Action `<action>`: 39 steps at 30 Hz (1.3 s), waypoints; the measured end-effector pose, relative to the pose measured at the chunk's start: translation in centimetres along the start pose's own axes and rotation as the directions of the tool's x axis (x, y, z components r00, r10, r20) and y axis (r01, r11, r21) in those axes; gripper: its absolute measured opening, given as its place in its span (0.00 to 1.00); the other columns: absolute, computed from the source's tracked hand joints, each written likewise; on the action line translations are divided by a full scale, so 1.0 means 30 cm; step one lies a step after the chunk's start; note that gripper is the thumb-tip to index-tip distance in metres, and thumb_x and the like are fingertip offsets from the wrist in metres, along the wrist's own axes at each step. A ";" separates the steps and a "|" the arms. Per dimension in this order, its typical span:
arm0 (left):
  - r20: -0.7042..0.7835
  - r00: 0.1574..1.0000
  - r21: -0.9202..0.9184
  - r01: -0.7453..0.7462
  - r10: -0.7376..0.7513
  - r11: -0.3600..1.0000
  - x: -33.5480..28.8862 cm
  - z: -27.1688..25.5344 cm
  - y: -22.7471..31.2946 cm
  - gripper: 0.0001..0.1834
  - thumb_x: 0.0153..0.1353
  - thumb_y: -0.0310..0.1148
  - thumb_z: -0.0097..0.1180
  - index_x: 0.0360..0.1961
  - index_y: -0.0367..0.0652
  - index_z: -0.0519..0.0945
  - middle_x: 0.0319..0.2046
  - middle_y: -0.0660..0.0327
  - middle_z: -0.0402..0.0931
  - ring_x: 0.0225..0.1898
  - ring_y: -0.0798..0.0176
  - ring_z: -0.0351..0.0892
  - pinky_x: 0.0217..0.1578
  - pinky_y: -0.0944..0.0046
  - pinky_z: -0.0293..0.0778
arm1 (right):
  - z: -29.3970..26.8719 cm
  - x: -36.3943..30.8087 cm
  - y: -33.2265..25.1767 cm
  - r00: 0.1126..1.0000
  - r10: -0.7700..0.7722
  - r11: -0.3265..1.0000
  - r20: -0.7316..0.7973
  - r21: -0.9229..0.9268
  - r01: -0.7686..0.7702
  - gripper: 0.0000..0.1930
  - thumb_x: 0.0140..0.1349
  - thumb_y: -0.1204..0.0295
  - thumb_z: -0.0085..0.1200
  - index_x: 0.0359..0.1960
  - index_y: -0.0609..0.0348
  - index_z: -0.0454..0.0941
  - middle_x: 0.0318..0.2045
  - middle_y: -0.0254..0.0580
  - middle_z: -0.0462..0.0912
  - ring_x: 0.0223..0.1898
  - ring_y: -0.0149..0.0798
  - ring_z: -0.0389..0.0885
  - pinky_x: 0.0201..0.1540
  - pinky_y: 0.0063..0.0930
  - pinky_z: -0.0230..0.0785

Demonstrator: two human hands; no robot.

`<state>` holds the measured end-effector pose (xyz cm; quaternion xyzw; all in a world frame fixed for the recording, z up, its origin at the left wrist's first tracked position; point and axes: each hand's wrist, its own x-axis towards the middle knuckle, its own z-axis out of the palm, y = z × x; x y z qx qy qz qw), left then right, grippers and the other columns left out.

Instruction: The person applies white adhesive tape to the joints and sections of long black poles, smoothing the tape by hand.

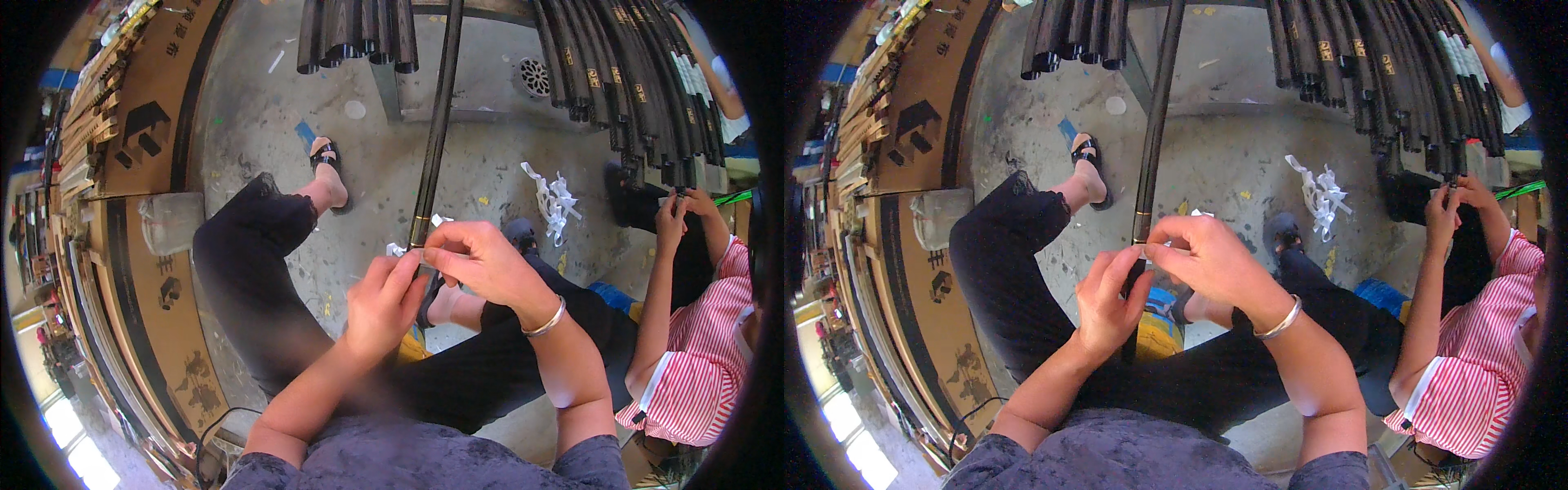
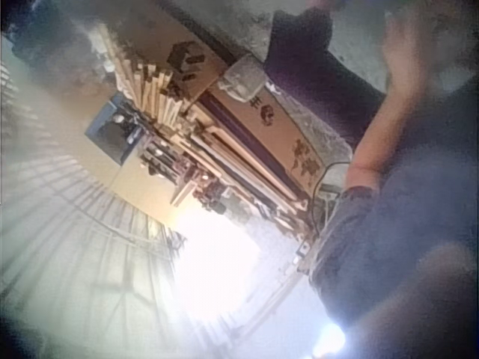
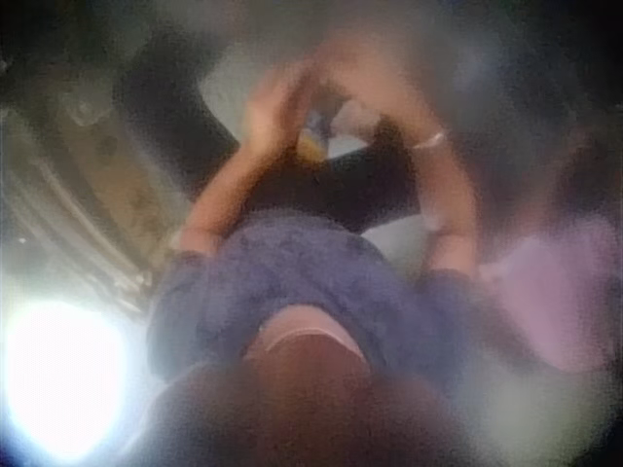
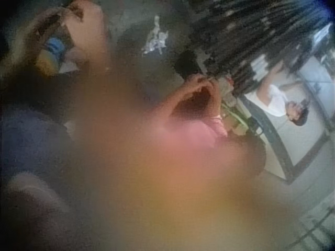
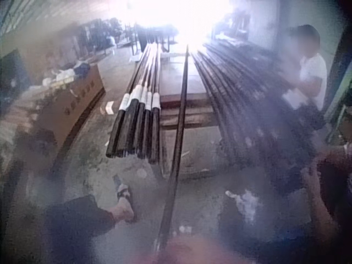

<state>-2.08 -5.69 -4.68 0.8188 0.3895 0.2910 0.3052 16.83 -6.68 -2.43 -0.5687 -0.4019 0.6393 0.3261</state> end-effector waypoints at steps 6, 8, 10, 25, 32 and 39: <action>-0.007 1.000 0.005 -0.009 0.010 1.000 -0.001 0.003 -0.004 0.25 0.49 0.21 0.66 0.51 0.41 0.74 0.31 0.55 0.76 0.24 0.58 0.78 0.23 0.64 0.74 | 0.000 0.004 0.017 1.000 -0.019 1.000 -0.017 0.002 0.019 0.11 0.61 0.67 0.56 0.34 0.66 0.79 0.18 0.37 0.78 0.20 0.26 0.74 0.23 0.24 0.66; -0.001 1.000 0.005 0.003 -0.003 1.000 0.000 0.002 0.000 0.25 0.49 0.21 0.66 0.51 0.41 0.74 0.31 0.55 0.76 0.23 0.58 0.78 0.22 0.64 0.74 | 0.003 0.005 0.021 1.000 -0.005 0.999 -0.010 0.031 0.005 0.11 0.61 0.67 0.56 0.34 0.66 0.79 0.17 0.37 0.78 0.19 0.26 0.74 0.23 0.24 0.66; 0.003 1.000 0.004 0.014 -0.014 1.000 0.000 0.001 0.003 0.26 0.50 0.21 0.66 0.51 0.41 0.74 0.31 0.55 0.76 0.23 0.59 0.77 0.22 0.64 0.73 | 0.001 0.006 0.018 1.000 -0.001 0.999 -0.005 0.032 0.001 0.11 0.61 0.67 0.56 0.33 0.66 0.79 0.17 0.37 0.78 0.19 0.26 0.74 0.23 0.24 0.66; 0.001 1.000 0.020 0.018 -0.018 1.000 -0.004 0.005 0.000 0.25 0.51 0.22 0.66 0.52 0.42 0.75 0.31 0.57 0.76 0.21 0.62 0.76 0.22 0.66 0.73 | -0.005 0.009 0.013 1.000 0.002 1.000 -0.007 -0.016 -0.002 0.11 0.60 0.67 0.55 0.34 0.64 0.80 0.17 0.37 0.79 0.19 0.27 0.76 0.24 0.24 0.67; -0.003 1.000 0.003 0.025 -0.025 1.000 -0.008 0.008 -0.005 0.25 0.50 0.21 0.66 0.52 0.42 0.75 0.31 0.56 0.76 0.21 0.64 0.76 0.22 0.67 0.74 | -0.004 0.007 0.007 1.000 0.004 1.000 -0.007 -0.008 -0.004 0.11 0.60 0.67 0.55 0.34 0.65 0.80 0.16 0.37 0.78 0.19 0.26 0.75 0.23 0.24 0.66; -0.014 0.999 -0.031 0.037 -0.037 0.999 -0.006 0.011 -0.004 0.26 0.50 0.21 0.66 0.52 0.43 0.75 0.30 0.56 0.75 0.22 0.64 0.75 0.22 0.67 0.73 | -0.002 0.013 0.021 1.000 -0.006 1.000 -0.006 -0.001 0.006 0.11 0.60 0.67 0.55 0.33 0.65 0.80 0.15 0.38 0.78 0.18 0.28 0.75 0.23 0.25 0.66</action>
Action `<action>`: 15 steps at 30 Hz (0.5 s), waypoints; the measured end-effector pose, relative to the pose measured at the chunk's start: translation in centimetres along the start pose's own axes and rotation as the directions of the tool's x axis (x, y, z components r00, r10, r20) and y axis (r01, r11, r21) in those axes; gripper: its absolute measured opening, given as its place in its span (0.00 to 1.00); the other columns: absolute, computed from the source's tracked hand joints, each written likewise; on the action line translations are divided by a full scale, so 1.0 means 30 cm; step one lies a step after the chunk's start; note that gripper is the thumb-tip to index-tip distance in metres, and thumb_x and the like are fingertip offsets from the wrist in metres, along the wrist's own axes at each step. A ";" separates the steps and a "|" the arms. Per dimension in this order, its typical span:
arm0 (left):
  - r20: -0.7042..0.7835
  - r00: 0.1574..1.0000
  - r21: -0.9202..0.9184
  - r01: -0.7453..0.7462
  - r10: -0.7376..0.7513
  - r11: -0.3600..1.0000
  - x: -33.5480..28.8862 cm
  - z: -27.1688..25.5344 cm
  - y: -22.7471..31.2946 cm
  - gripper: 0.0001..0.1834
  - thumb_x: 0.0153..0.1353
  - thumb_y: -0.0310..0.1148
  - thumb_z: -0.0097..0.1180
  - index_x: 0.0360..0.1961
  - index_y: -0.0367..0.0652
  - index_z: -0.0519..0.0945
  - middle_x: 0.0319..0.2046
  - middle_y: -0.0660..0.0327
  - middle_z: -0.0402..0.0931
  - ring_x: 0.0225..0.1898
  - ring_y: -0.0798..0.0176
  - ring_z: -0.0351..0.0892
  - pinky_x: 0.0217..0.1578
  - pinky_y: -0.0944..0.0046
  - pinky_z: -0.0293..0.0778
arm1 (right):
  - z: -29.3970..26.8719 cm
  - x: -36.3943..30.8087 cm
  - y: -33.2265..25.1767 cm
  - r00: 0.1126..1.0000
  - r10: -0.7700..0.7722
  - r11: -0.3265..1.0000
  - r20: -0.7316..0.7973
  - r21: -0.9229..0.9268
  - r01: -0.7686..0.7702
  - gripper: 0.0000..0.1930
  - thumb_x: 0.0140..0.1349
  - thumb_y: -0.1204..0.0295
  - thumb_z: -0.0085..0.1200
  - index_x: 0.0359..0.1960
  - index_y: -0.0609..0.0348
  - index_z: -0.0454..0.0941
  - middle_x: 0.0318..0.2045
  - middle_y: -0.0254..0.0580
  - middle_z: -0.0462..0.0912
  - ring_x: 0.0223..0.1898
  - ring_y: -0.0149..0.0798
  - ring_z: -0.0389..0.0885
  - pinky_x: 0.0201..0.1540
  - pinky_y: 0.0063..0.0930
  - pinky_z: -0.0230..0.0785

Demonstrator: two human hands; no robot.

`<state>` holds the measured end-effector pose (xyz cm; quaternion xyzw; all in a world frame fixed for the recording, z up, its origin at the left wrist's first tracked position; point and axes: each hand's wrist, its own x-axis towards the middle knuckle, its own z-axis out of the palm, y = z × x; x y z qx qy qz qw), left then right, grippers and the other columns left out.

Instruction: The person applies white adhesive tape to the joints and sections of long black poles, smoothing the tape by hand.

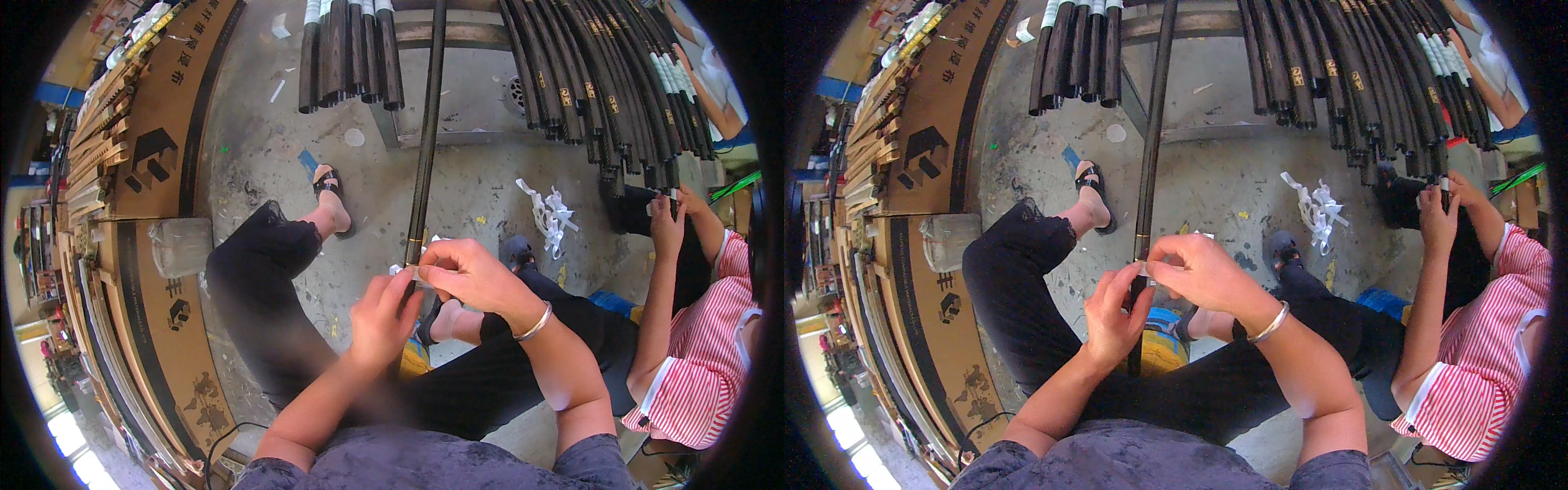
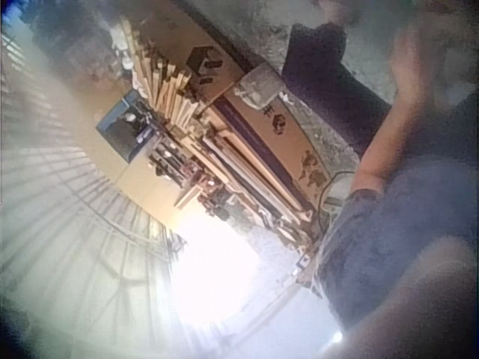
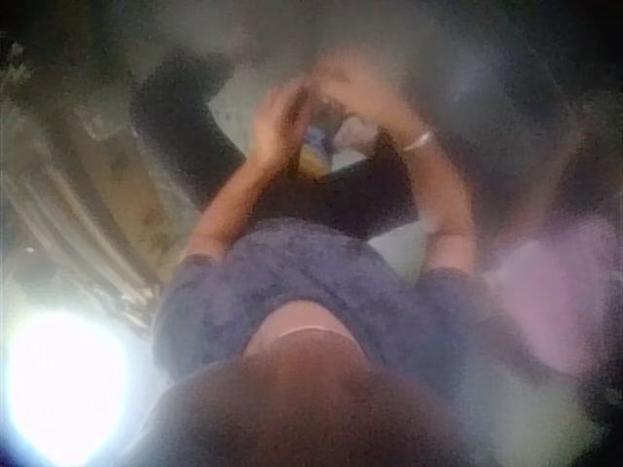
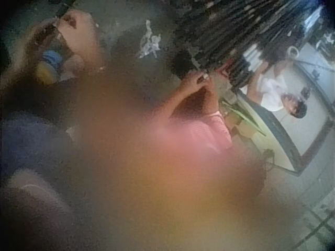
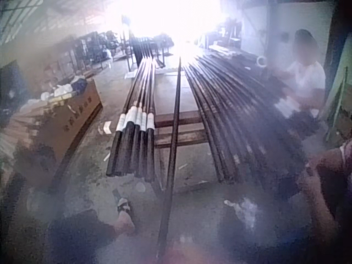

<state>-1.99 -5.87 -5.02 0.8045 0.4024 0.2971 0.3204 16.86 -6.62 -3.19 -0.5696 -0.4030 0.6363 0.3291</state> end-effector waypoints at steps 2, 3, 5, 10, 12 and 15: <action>-0.010 1.000 -0.022 0.000 0.000 1.000 -0.005 0.004 -0.008 0.27 0.50 0.20 0.66 0.53 0.43 0.75 0.30 0.57 0.75 0.21 0.64 0.74 0.21 0.68 0.72 | -0.003 0.001 0.003 1.000 0.003 0.999 -0.007 -0.033 -0.003 0.12 0.60 0.66 0.56 0.33 0.65 0.80 0.15 0.39 0.78 0.18 0.28 0.75 0.23 0.25 0.66; -0.016 1.000 -0.032 0.001 -0.002 0.999 -0.008 0.006 -0.013 0.27 0.50 0.20 0.66 0.53 0.43 0.75 0.30 0.57 0.75 0.21 0.65 0.73 0.21 0.68 0.71 | -0.004 0.002 0.005 1.000 0.005 0.999 -0.009 -0.050 -0.005 0.12 0.60 0.65 0.56 0.33 0.65 0.80 0.16 0.40 0.78 0.18 0.29 0.75 0.23 0.26 0.66; -0.020 1.000 -0.076 0.013 -0.014 0.997 -0.012 0.009 -0.020 0.27 0.50 0.18 0.65 0.54 0.42 0.75 0.30 0.57 0.74 0.21 0.67 0.72 0.21 0.69 0.70 | -0.003 0.000 0.007 1.000 -0.008 0.998 -0.018 -0.065 0.007 0.13 0.60 0.65 0.57 0.33 0.65 0.79 0.16 0.41 0.78 0.18 0.30 0.76 0.23 0.26 0.67; 0.006 0.993 -0.253 0.112 -0.114 0.961 -0.031 0.010 -0.027 0.25 0.54 0.17 0.63 0.54 0.40 0.75 0.33 0.60 0.74 0.26 0.73 0.73 0.24 0.72 0.71 | 0.001 -0.003 0.012 1.000 -0.022 0.997 -0.018 -0.072 0.020 0.13 0.61 0.63 0.57 0.33 0.64 0.79 0.16 0.41 0.78 0.18 0.31 0.76 0.24 0.27 0.67; 0.018 0.986 -0.313 0.162 -0.165 0.936 -0.044 0.013 -0.033 0.23 0.56 0.17 0.62 0.54 0.39 0.75 0.34 0.61 0.75 0.29 0.74 0.74 0.26 0.72 0.72 | 0.004 -0.002 0.014 1.000 -0.015 0.997 -0.015 -0.070 0.014 0.14 0.61 0.63 0.58 0.33 0.64 0.79 0.16 0.41 0.78 0.18 0.30 0.76 0.24 0.27 0.66; 0.028 0.979 -0.343 0.200 -0.203 0.918 -0.053 0.009 -0.032 0.23 0.57 0.17 0.61 0.54 0.39 0.75 0.37 0.62 0.76 0.31 0.75 0.75 0.29 0.73 0.74 | 0.010 -0.003 0.012 1.000 0.001 0.997 -0.020 -0.074 -0.002 0.14 0.61 0.63 0.58 0.33 0.65 0.79 0.16 0.41 0.78 0.18 0.29 0.74 0.23 0.27 0.65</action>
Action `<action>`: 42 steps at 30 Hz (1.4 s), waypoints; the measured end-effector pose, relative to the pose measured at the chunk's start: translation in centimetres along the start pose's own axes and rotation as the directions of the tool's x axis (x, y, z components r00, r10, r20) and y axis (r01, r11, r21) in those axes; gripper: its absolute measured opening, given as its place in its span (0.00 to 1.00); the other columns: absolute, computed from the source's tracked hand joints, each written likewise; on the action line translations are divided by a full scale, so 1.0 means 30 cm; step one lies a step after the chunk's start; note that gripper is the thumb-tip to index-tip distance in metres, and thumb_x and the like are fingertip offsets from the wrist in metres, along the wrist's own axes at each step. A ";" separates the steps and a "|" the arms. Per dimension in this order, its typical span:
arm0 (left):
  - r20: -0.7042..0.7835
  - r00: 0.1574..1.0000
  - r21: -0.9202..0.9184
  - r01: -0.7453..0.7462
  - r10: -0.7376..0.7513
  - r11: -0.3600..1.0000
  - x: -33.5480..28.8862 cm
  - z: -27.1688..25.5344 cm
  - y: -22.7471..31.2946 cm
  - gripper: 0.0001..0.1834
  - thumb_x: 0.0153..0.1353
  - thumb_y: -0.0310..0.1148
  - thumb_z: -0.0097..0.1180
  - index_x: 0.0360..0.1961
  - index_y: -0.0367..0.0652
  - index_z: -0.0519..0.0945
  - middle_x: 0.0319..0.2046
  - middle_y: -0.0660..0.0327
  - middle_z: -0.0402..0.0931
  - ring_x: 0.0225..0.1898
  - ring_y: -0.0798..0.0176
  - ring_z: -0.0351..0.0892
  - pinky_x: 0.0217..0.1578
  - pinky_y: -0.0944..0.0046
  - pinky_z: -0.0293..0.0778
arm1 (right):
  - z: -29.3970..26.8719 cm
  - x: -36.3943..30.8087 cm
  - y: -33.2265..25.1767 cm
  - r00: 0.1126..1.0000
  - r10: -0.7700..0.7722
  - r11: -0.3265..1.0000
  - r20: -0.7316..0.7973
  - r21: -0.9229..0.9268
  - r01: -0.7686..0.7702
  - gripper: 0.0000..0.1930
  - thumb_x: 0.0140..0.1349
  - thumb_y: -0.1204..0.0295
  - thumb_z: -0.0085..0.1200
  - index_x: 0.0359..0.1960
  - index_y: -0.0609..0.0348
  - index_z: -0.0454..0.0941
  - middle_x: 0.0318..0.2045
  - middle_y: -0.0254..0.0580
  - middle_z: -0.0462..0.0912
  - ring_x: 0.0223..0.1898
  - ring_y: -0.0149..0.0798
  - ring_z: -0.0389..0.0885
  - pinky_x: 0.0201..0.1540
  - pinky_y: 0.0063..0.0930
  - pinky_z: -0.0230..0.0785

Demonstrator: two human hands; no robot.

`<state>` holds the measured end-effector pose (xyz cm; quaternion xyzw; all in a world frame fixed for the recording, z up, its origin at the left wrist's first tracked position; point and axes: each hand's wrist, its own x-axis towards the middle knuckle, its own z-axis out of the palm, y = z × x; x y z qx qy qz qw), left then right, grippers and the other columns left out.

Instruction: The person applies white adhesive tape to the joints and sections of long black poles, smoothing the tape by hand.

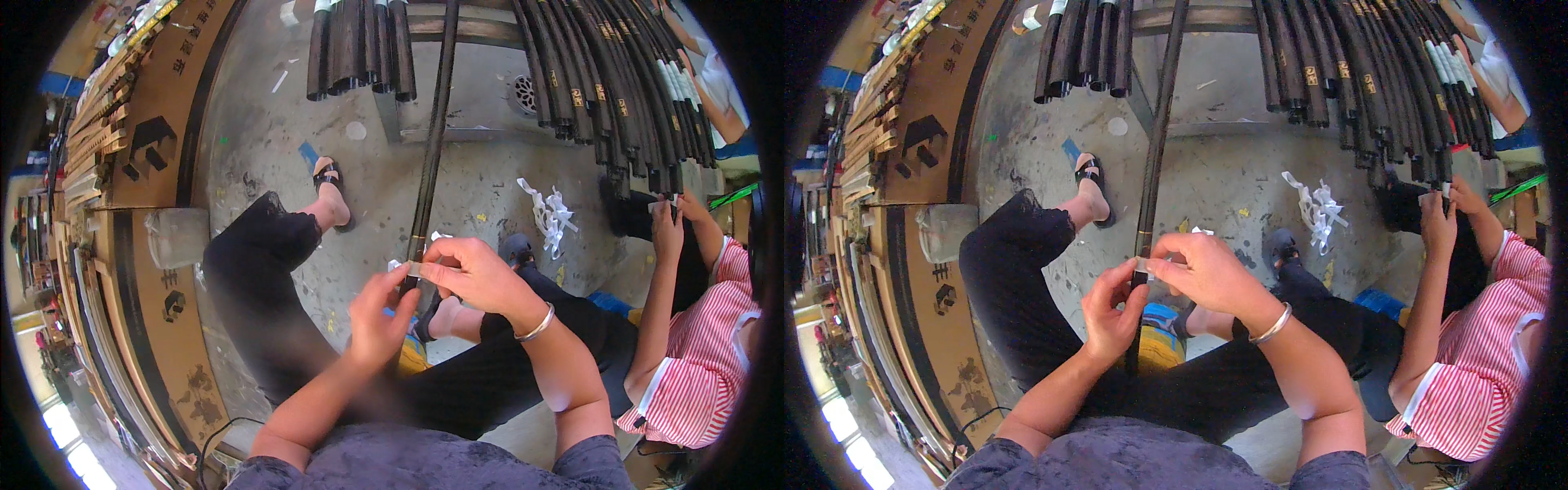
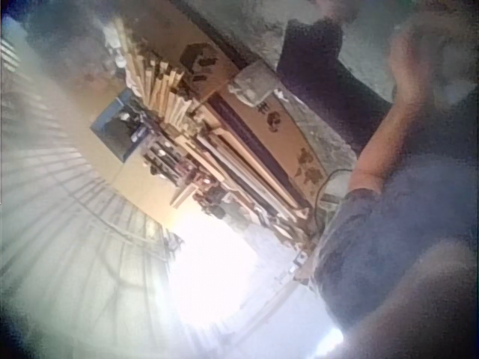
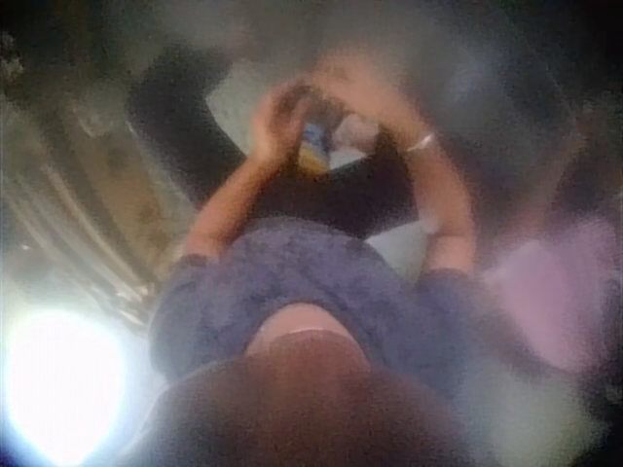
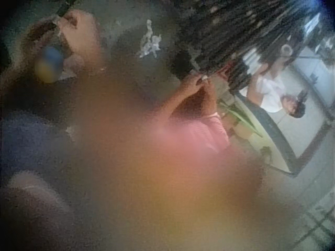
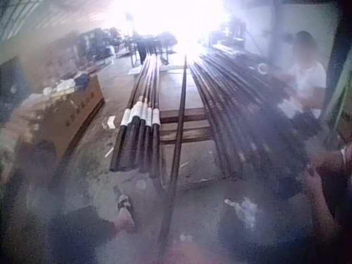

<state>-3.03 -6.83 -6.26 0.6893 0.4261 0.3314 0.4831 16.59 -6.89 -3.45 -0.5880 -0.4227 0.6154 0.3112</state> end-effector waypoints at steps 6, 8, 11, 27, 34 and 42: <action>-0.037 0.998 -0.059 0.055 -0.058 0.997 -0.013 -0.001 0.008 0.22 0.57 0.18 0.62 0.54 0.37 0.75 0.36 0.62 0.79 0.31 0.74 0.76 0.32 0.72 0.76 | 0.003 0.001 -0.014 0.999 -0.012 0.999 0.042 0.039 0.010 0.13 0.63 0.65 0.57 0.32 0.65 0.77 0.17 0.36 0.76 0.20 0.27 0.73 0.23 0.25 0.64; -0.065 0.996 -0.092 0.055 -0.062 0.994 -0.016 0.002 0.010 0.22 0.57 0.18 0.62 0.54 0.37 0.75 0.36 0.61 0.80 0.31 0.74 0.77 0.32 0.72 0.77 | 0.008 0.004 -0.020 0.999 -0.018 0.999 0.048 0.040 0.016 0.13 0.63 0.65 0.57 0.32 0.65 0.77 0.18 0.35 0.76 0.20 0.26 0.73 0.24 0.24 0.64; -0.066 0.996 -0.100 0.059 -0.066 0.993 -0.023 -0.001 0.006 0.22 0.57 0.18 0.61 0.54 0.37 0.75 0.36 0.60 0.80 0.30 0.73 0.78 0.31 0.71 0.77 | 0.012 -0.001 -0.032 0.999 -0.014 0.998 0.038 0.058 0.012 0.13 0.64 0.65 0.57 0.32 0.65 0.77 0.19 0.34 0.76 0.21 0.25 0.74 0.24 0.23 0.65; -0.107 0.984 -0.107 0.134 -0.145 0.985 -0.010 -0.002 0.021 0.29 0.48 0.23 0.70 0.55 0.42 0.79 0.31 0.57 0.80 0.26 0.71 0.78 0.28 0.70 0.75 | -0.008 -0.027 -0.081 0.986 0.099 0.995 0.136 -0.003 -0.099 0.13 0.67 0.65 0.53 0.40 0.65 0.76 0.19 0.34 0.74 0.22 0.25 0.73 0.25 0.23 0.64; -0.096 0.993 0.053 0.067 -0.062 0.996 -0.004 -0.008 0.002 0.29 0.48 0.19 0.69 0.54 0.38 0.79 0.31 0.62 0.80 0.28 0.76 0.75 0.28 0.74 0.73 | -0.022 -0.086 -0.062 0.997 0.027 1.000 0.075 -0.003 -0.027 0.14 0.69 0.70 0.47 0.52 0.63 0.70 0.19 0.34 0.74 0.22 0.26 0.73 0.26 0.26 0.66; -0.085 0.995 0.038 0.058 -0.055 0.998 -0.007 -0.001 -0.011 0.30 0.50 0.19 0.68 0.57 0.37 0.76 0.32 0.61 0.80 0.29 0.76 0.76 0.29 0.74 0.73 | -0.017 -0.098 -0.063 0.999 -0.002 0.998 0.032 -0.068 0.005 0.15 0.68 0.68 0.49 0.53 0.63 0.69 0.20 0.39 0.76 0.22 0.31 0.74 0.27 0.29 0.66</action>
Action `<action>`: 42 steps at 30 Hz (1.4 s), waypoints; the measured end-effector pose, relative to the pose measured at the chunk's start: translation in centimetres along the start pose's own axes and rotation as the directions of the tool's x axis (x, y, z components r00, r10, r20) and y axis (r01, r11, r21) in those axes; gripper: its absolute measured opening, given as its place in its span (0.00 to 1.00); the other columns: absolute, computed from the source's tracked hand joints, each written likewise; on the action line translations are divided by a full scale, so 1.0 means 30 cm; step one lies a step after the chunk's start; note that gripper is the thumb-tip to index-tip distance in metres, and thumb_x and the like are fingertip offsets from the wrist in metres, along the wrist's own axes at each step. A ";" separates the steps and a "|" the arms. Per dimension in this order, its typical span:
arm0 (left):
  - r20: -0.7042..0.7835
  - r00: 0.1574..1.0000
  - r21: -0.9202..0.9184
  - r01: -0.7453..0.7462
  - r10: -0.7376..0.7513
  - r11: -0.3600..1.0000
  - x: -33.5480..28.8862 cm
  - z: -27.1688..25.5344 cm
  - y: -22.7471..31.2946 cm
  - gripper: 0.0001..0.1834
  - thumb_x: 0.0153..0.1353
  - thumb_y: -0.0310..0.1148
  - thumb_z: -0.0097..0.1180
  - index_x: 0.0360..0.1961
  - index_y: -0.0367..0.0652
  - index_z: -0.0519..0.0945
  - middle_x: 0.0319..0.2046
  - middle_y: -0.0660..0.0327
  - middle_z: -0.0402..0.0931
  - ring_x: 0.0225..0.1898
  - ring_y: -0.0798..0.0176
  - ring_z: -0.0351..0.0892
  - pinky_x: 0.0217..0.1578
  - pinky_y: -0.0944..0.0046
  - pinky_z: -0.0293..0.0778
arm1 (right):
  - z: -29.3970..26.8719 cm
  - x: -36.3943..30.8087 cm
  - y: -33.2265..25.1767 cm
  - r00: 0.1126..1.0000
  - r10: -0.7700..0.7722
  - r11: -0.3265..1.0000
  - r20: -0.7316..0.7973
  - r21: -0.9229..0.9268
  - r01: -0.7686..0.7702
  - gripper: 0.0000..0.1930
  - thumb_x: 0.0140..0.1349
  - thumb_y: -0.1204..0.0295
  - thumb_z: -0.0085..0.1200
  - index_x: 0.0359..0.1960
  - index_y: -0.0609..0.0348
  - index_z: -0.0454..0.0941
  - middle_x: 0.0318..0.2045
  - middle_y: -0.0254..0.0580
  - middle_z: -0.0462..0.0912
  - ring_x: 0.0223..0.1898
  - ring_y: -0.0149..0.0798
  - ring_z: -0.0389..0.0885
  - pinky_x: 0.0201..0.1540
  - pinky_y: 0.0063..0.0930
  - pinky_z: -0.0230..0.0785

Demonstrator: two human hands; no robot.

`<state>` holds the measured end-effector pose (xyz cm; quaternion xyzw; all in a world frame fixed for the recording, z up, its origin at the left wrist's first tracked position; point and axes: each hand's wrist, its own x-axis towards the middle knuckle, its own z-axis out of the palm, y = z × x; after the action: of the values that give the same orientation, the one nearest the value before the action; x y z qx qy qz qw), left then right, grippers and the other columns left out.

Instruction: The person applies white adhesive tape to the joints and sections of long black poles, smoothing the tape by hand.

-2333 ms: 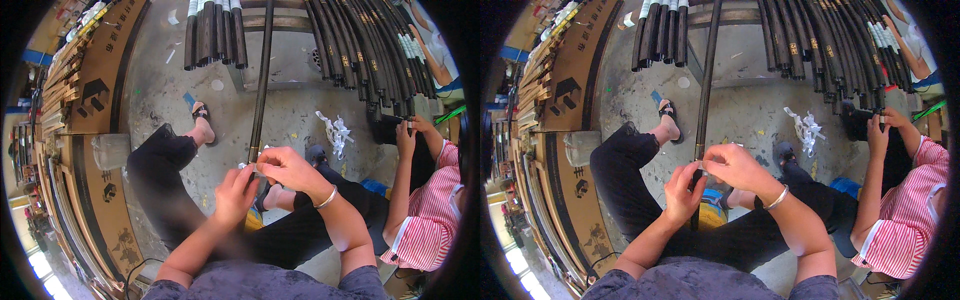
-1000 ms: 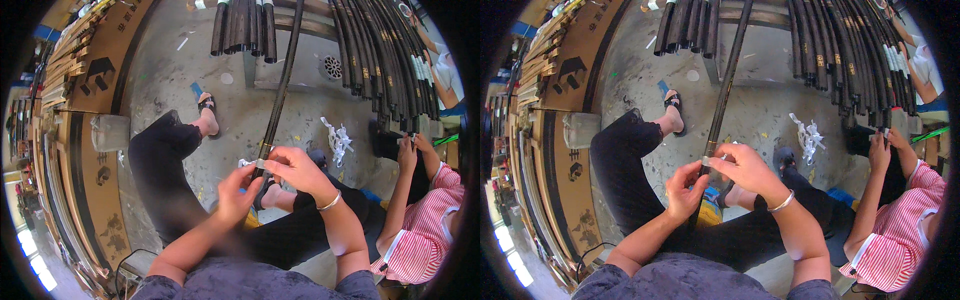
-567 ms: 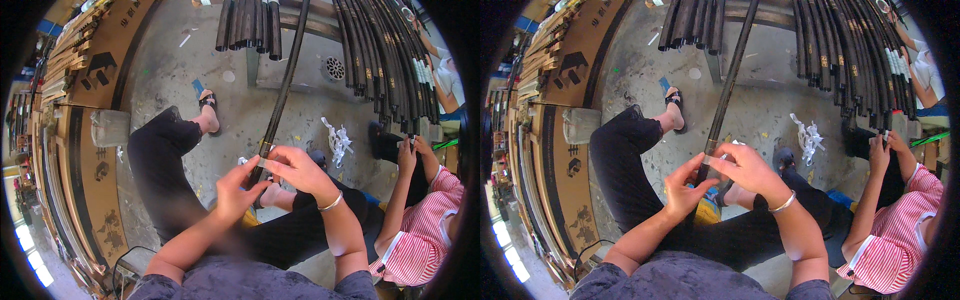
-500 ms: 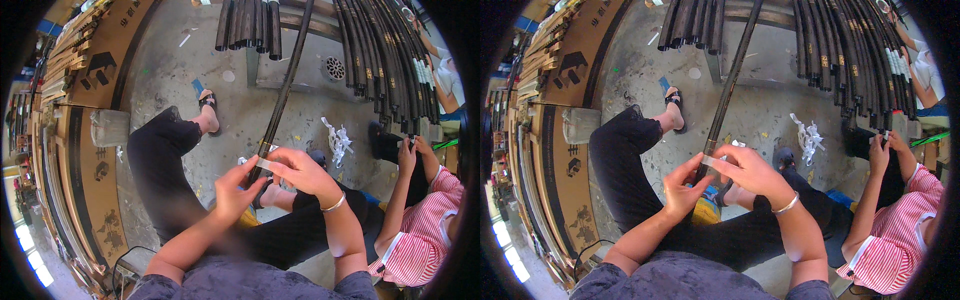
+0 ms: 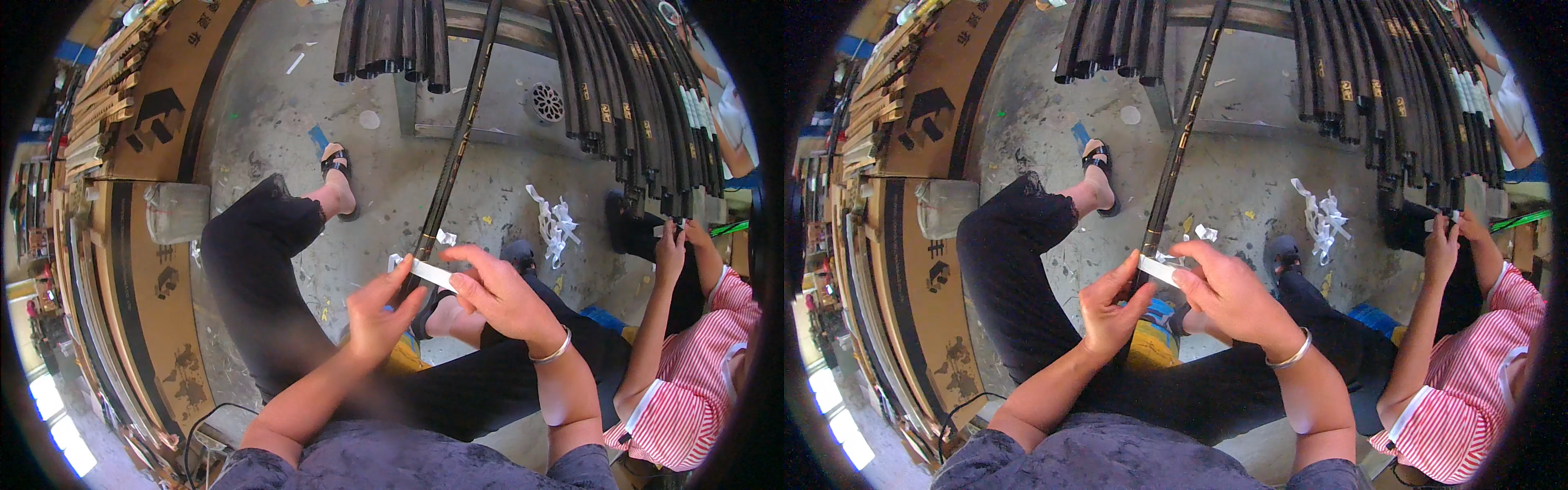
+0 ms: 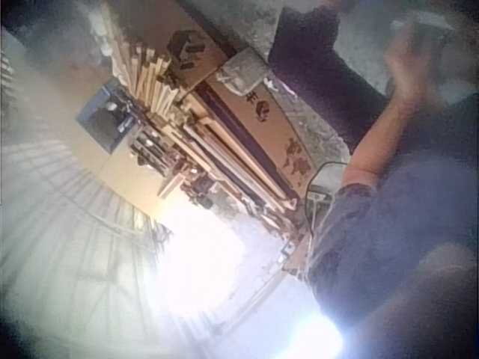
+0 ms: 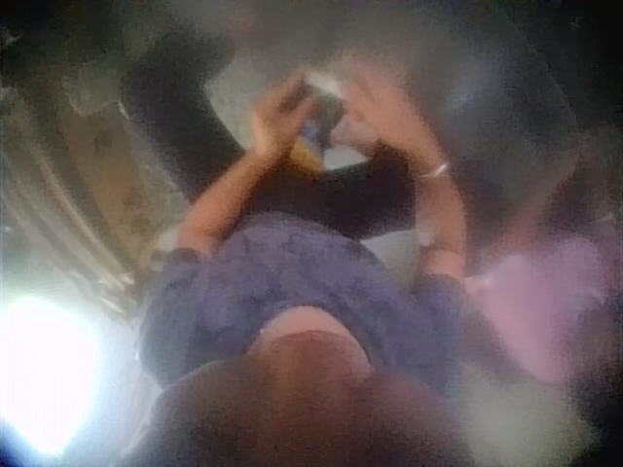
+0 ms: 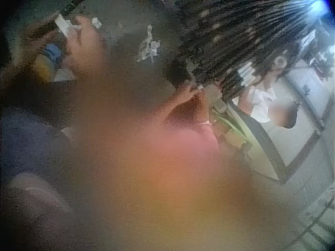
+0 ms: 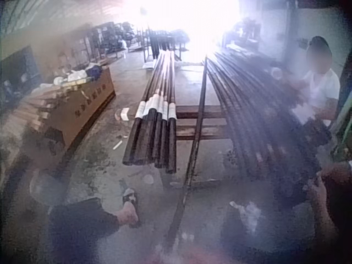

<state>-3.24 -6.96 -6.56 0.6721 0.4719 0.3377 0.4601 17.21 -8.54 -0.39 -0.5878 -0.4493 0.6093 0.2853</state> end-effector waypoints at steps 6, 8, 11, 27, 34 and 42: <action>0.044 0.987 -0.061 0.155 -0.152 0.986 -0.010 -0.001 0.002 0.29 0.51 0.20 0.68 0.57 0.36 0.76 0.34 0.62 0.81 0.30 0.76 0.76 0.30 0.75 0.74 | 0.002 -0.004 0.000 1.000 -0.016 1.000 -0.018 -0.023 0.015 0.16 0.68 0.68 0.49 0.54 0.63 0.68 0.20 0.41 0.76 0.22 0.33 0.75 0.27 0.30 0.67; -0.006 0.994 -0.047 0.107 -0.107 0.993 -0.005 0.006 0.002 0.28 0.50 0.21 0.68 0.56 0.39 0.78 0.33 0.57 0.81 0.29 0.74 0.77 0.29 0.73 0.74 | 0.001 -0.007 -0.011 1.000 -0.012 0.999 -0.020 -0.047 0.011 0.16 0.68 0.68 0.49 0.54 0.63 0.68 0.21 0.43 0.77 0.22 0.37 0.76 0.28 0.32 0.68; -0.031 0.996 -0.035 0.086 -0.087 0.996 -0.001 0.009 0.000 0.28 0.49 0.22 0.69 0.54 0.41 0.79 0.34 0.55 0.82 0.29 0.72 0.79 0.30 0.72 0.75 | 0.007 -0.008 -0.012 0.999 -0.034 0.996 -0.041 -0.087 0.030 0.17 0.67 0.68 0.49 0.54 0.63 0.68 0.23 0.48 0.79 0.24 0.45 0.79 0.30 0.36 0.69; -0.028 0.998 0.000 0.053 -0.053 0.999 0.013 0.010 -0.019 0.27 0.48 0.20 0.69 0.53 0.41 0.80 0.31 0.58 0.80 0.27 0.72 0.78 0.28 0.72 0.75 | 0.004 -0.008 0.003 0.999 0.003 0.994 -0.051 -0.109 -0.008 0.19 0.66 0.67 0.51 0.56 0.62 0.66 0.26 0.53 0.81 0.29 0.53 0.82 0.33 0.40 0.70; -0.042 0.996 -0.104 0.078 -0.083 0.992 0.004 0.022 -0.041 0.28 0.48 0.20 0.69 0.54 0.41 0.80 0.32 0.58 0.81 0.28 0.72 0.78 0.29 0.71 0.75 | 0.004 -0.006 0.007 0.999 0.007 0.995 -0.053 -0.100 -0.013 0.20 0.66 0.67 0.51 0.56 0.62 0.65 0.27 0.53 0.81 0.30 0.53 0.82 0.33 0.39 0.70; 0.024 0.979 -0.237 0.203 -0.204 0.950 -0.001 0.020 -0.035 0.29 0.52 0.20 0.68 0.57 0.38 0.76 0.36 0.57 0.82 0.32 0.71 0.80 0.31 0.71 0.77 | 0.001 -0.005 0.005 0.998 0.025 0.995 -0.053 -0.092 -0.030 0.20 0.66 0.67 0.51 0.56 0.63 0.65 0.26 0.52 0.81 0.30 0.52 0.82 0.33 0.38 0.70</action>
<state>-3.06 -7.01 -7.74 0.5595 0.4950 0.3430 0.5695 17.24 -8.73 -0.46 -0.6222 -0.4616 0.5760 0.2610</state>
